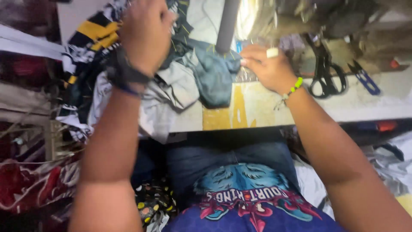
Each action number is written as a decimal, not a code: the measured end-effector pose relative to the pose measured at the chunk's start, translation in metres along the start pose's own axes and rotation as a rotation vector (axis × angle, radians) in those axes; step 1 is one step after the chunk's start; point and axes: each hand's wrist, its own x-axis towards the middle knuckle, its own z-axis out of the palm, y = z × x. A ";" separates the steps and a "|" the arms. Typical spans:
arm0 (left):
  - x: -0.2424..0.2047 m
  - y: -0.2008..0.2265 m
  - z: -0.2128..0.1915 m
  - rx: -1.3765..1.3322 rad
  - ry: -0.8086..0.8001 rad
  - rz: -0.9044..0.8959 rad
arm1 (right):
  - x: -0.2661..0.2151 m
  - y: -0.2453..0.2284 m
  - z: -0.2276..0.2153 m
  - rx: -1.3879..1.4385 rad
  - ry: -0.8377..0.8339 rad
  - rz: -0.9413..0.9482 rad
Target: A person is seen aligning and feeding fabric pieces through a sewing machine at a workstation.
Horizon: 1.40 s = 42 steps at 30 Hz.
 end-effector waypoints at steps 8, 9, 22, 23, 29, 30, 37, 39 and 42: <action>-0.087 0.020 -0.018 -0.505 -0.316 0.003 | 0.004 -0.019 -0.008 0.004 -0.087 0.292; -0.092 0.005 -0.030 -0.500 -0.311 0.000 | 0.003 -0.019 -0.007 0.005 -0.087 0.284; -0.061 0.033 0.023 -0.155 0.171 0.103 | -0.003 -0.019 -0.004 -0.026 -0.032 0.148; -0.055 0.030 0.021 -0.050 0.284 0.177 | -0.003 -0.016 -0.004 -0.037 -0.007 0.087; -0.062 0.017 -0.042 0.019 0.263 0.446 | -0.005 -0.002 0.000 -0.054 0.036 -0.006; -0.066 0.017 -0.044 0.024 0.262 0.443 | -0.004 -0.002 0.001 -0.050 0.034 -0.011; -0.086 0.111 -0.092 -0.356 -0.476 0.299 | -0.014 -0.025 0.007 -0.298 0.074 -0.118; -0.077 0.122 -0.072 -0.257 -0.762 0.141 | -0.022 -0.031 0.022 -0.476 0.105 -0.290; -0.053 0.115 -0.022 -0.426 -0.190 0.135 | -0.044 -0.042 0.051 -0.419 0.194 -0.542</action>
